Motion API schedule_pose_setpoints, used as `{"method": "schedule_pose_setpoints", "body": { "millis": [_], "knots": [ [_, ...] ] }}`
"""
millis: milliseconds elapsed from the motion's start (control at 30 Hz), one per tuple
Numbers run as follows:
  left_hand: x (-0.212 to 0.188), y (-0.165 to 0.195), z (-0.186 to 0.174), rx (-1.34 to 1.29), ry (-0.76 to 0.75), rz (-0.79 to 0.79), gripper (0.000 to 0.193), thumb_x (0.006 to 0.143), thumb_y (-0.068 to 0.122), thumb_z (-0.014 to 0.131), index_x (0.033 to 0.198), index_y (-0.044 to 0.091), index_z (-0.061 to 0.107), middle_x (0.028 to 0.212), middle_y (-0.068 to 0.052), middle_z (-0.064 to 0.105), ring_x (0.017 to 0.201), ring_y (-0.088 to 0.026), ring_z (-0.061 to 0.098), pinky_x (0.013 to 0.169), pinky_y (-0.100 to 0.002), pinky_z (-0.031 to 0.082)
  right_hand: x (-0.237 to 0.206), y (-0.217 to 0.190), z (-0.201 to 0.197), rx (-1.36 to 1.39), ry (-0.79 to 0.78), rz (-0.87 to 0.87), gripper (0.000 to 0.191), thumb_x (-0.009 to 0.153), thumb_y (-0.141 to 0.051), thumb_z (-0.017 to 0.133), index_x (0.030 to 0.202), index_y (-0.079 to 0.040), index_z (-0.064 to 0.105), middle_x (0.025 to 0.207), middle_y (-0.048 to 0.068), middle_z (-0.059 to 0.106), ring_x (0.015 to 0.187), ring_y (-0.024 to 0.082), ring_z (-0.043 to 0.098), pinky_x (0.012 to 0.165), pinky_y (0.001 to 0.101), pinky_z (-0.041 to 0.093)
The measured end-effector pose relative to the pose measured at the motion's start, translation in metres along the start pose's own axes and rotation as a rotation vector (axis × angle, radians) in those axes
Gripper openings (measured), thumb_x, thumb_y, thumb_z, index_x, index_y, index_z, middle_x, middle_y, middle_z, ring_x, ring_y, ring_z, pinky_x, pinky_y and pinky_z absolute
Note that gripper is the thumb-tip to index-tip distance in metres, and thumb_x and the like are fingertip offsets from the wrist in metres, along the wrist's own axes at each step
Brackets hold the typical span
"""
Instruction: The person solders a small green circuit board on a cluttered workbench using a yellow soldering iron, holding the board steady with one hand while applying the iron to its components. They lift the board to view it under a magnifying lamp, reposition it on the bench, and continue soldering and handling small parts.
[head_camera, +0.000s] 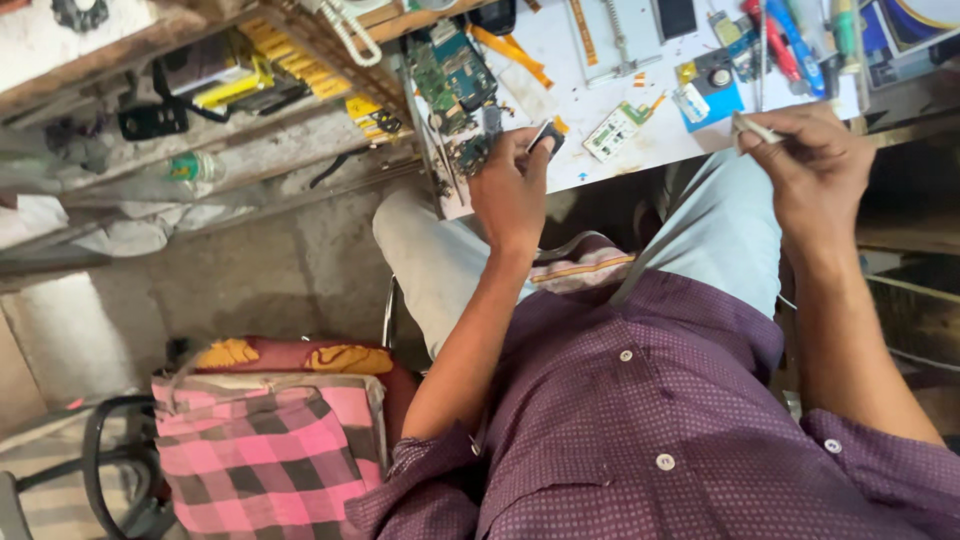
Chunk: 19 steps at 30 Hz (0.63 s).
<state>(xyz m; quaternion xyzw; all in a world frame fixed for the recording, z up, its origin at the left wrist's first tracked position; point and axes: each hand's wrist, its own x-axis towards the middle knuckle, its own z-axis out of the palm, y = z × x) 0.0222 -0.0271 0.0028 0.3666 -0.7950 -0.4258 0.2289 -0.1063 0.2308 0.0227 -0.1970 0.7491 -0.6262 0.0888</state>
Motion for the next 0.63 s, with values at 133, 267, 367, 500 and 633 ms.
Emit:
{"method": "schedule_pose_setpoints", "body": {
  "millis": [133, 267, 367, 500, 633],
  "knots": [
    [0.001, -0.002, 0.0, 0.06, 0.004, 0.076, 0.021, 0.091, 0.028, 0.077, 0.105, 0.012, 0.075, 0.093, -0.005, 0.075, 0.077, -0.021, 0.073, 0.073, -0.035, 0.056, -0.01, 0.003, 0.001, -0.039, -0.005, 0.013, 0.014, 0.101, 0.01, 0.076, 0.113, 0.003, 0.076, 0.108, 0.006, 0.068, 0.094, 0.01, 0.065, 0.085, 0.0223, 0.051],
    [-0.01, 0.007, 0.0, 0.278, 0.134, 0.32, 0.03, 0.088, 0.029, 0.081, 0.112, 0.013, 0.073, 0.113, -0.007, 0.067, 0.101, -0.027, 0.067, 0.084, -0.038, 0.054, -0.008, -0.005, 0.01, -0.209, -0.045, -0.067, 0.02, 0.099, 0.006, 0.078, 0.117, -0.001, 0.077, 0.106, 0.008, 0.07, 0.094, 0.014, 0.065, 0.083, 0.0256, 0.049],
    [-0.021, 0.019, 0.015, 0.266, 0.004, 0.429, 0.036, 0.088, 0.032, 0.082, 0.116, 0.012, 0.072, 0.116, -0.004, 0.064, 0.11, -0.027, 0.062, 0.092, -0.04, 0.052, -0.001, -0.009, 0.023, -0.343, -0.108, -0.17, 0.024, 0.096, 0.002, 0.079, 0.119, -0.005, 0.078, 0.105, 0.01, 0.072, 0.092, 0.021, 0.066, 0.079, 0.0301, 0.051],
    [-0.022, 0.031, 0.033, 0.332, -0.026, 0.491, 0.048, 0.082, 0.033, 0.082, 0.12, 0.005, 0.071, 0.114, -0.009, 0.061, 0.113, -0.031, 0.057, 0.098, -0.046, 0.045, 0.025, -0.01, 0.055, -0.566, -0.138, -0.471, 0.022, 0.091, 0.002, 0.079, 0.111, -0.007, 0.078, 0.107, 0.01, 0.073, 0.099, 0.032, 0.067, 0.087, 0.0404, 0.053],
    [-0.016, 0.03, 0.037, 0.418, -0.115, 0.452, 0.042, 0.088, 0.032, 0.081, 0.122, 0.009, 0.072, 0.112, -0.007, 0.061, 0.113, -0.029, 0.058, 0.098, -0.046, 0.043, 0.037, -0.011, 0.076, -0.735, -0.163, -0.536, 0.02, 0.089, -0.002, 0.077, 0.107, -0.01, 0.08, 0.103, 0.007, 0.073, 0.096, 0.033, 0.067, 0.086, 0.0421, 0.052]
  ]
}}
